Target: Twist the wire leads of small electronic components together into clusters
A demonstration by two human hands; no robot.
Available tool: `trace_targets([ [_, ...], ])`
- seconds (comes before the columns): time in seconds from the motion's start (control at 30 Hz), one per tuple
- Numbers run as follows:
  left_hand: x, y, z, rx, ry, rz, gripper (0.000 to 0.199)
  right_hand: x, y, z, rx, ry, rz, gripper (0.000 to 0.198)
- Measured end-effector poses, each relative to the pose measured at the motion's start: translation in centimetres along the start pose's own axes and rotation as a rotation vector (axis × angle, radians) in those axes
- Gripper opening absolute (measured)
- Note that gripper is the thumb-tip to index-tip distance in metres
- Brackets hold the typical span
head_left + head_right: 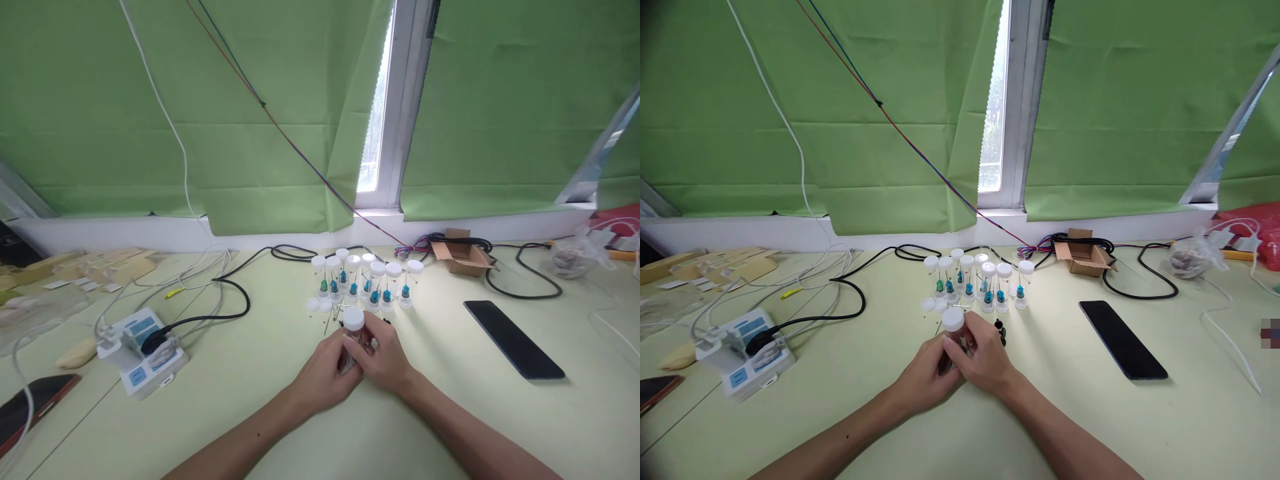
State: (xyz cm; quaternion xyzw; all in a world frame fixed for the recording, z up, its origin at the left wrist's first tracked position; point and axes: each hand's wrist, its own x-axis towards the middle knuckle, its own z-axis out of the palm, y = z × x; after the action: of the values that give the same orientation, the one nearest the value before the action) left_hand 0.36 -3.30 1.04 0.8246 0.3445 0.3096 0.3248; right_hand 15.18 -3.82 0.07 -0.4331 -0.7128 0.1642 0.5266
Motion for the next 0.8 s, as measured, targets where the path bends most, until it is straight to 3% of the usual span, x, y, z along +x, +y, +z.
trace_targets([
  [0.2, 0.0, -0.3, -0.2, -0.025, -0.025, -0.043, 0.008, 0.0, 0.0, 0.8, 0.022, 0.054, 0.033, 0.031],
  [0.3, 0.0, -0.5, -0.2, -0.034, -0.025, -0.033, 0.008, 0.0, 0.0, 0.8, 0.052, 0.046, 0.042, 0.016],
  [0.5, -0.2, -0.7, -0.3, 0.005, -0.064, 0.015, 0.013, 0.4, -0.3, -0.4, -0.021, 0.068, 0.026, 0.048],
  [0.8, -0.4, -0.6, -0.8, 0.084, -0.174, 0.063, 0.016, 0.9, 0.0, -1.4, 0.049, 0.102, 0.000, 0.016],
])
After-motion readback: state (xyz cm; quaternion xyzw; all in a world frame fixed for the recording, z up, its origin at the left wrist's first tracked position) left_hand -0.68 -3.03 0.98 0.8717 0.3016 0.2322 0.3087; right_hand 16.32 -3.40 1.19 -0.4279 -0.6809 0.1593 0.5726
